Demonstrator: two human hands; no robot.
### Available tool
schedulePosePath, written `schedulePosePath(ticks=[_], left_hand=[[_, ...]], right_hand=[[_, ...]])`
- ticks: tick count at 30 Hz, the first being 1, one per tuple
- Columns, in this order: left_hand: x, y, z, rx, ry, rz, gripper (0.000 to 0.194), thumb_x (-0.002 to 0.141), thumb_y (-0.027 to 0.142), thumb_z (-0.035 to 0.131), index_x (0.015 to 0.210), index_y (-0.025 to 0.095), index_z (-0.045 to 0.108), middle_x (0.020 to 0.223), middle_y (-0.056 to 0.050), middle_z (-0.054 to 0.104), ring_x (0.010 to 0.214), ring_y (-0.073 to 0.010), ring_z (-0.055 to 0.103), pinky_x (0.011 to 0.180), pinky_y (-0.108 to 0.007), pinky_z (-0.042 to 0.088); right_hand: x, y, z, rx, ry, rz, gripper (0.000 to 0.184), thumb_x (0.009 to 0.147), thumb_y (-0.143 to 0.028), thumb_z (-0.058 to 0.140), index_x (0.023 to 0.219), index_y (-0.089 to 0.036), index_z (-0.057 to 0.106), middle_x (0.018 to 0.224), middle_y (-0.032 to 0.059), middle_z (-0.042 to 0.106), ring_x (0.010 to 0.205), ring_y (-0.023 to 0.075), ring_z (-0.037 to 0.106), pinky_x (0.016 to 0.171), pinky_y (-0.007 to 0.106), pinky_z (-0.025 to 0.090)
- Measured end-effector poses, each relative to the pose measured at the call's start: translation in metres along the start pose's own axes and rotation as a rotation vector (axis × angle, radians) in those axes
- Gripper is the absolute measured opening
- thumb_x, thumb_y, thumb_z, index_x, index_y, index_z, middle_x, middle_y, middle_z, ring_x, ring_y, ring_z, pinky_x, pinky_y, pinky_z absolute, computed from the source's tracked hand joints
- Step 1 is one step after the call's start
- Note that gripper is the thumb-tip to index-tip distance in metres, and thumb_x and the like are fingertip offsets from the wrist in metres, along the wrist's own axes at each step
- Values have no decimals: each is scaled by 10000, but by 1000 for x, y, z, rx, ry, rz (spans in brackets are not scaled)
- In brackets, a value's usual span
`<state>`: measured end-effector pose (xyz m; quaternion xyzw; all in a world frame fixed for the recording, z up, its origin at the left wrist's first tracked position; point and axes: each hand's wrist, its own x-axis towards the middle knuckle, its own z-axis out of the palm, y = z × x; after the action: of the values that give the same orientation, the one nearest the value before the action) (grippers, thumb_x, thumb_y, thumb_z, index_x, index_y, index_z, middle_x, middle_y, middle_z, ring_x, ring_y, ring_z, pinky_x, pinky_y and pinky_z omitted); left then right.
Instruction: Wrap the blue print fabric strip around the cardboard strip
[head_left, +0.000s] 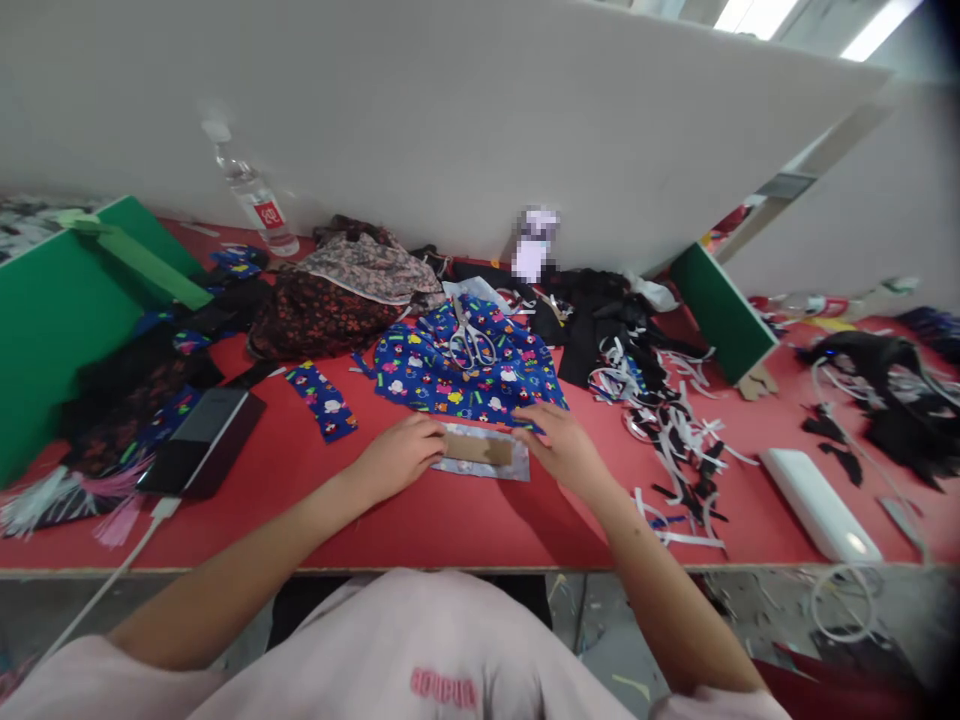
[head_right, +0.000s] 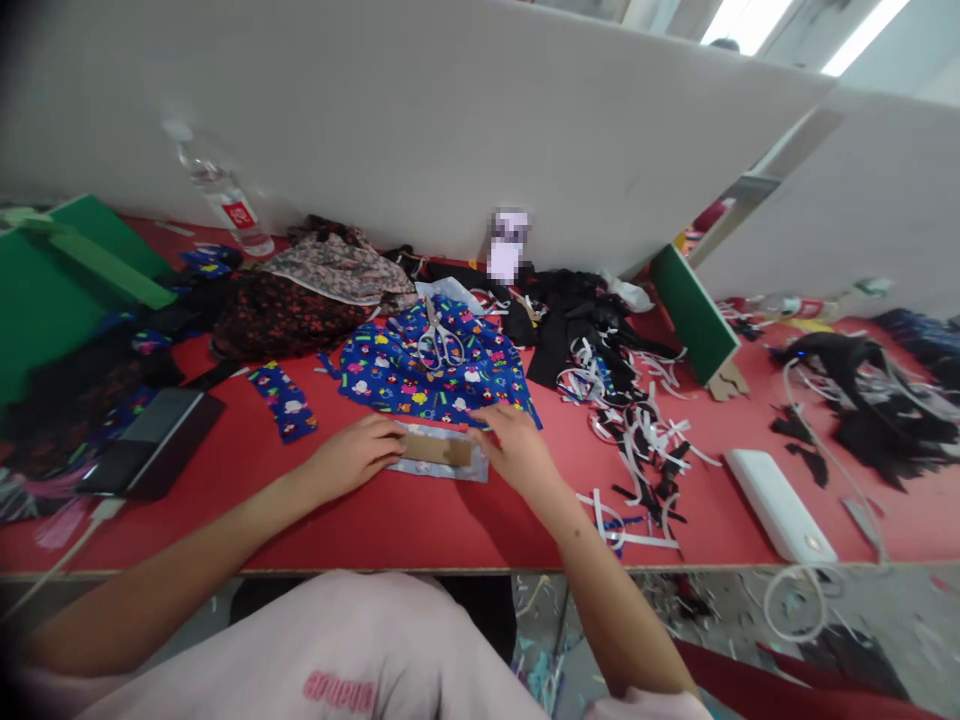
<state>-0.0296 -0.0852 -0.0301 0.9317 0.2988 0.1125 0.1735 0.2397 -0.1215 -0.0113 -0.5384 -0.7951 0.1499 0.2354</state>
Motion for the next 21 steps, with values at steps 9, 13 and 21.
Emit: schedulePosePath(ticks=[9,13,21], left_hand=[[0,-3,-1,-27,-9,-7,193,890,204,474,882,191,666,1053,-69,608,986,-208,497,874,-350,437],[2,0,-4,-57,-26,-37,148,876,202,495,902,195,641,1068,-71,602,1019,-215,492,905,-368,417],[-4,-11,-7,-216,0,-218,434,748,186,644,1156,180,495,1144,-86,579,1087,-230,530,928,-366,425]], right_hand=[[-20,-2,11,-118,-70,78,308,804,-291,641,1089,-181,604,1040,91,607,981,223,567,860,353,456],[-18,-10,24,-142,-141,88,313,764,-299,678,1053,-193,616,1044,90,583,952,221,560,837,358,459],[-17,-5,25,-93,-134,56,243,761,-239,673,992,-181,628,996,86,590,904,207,568,806,338,464]])
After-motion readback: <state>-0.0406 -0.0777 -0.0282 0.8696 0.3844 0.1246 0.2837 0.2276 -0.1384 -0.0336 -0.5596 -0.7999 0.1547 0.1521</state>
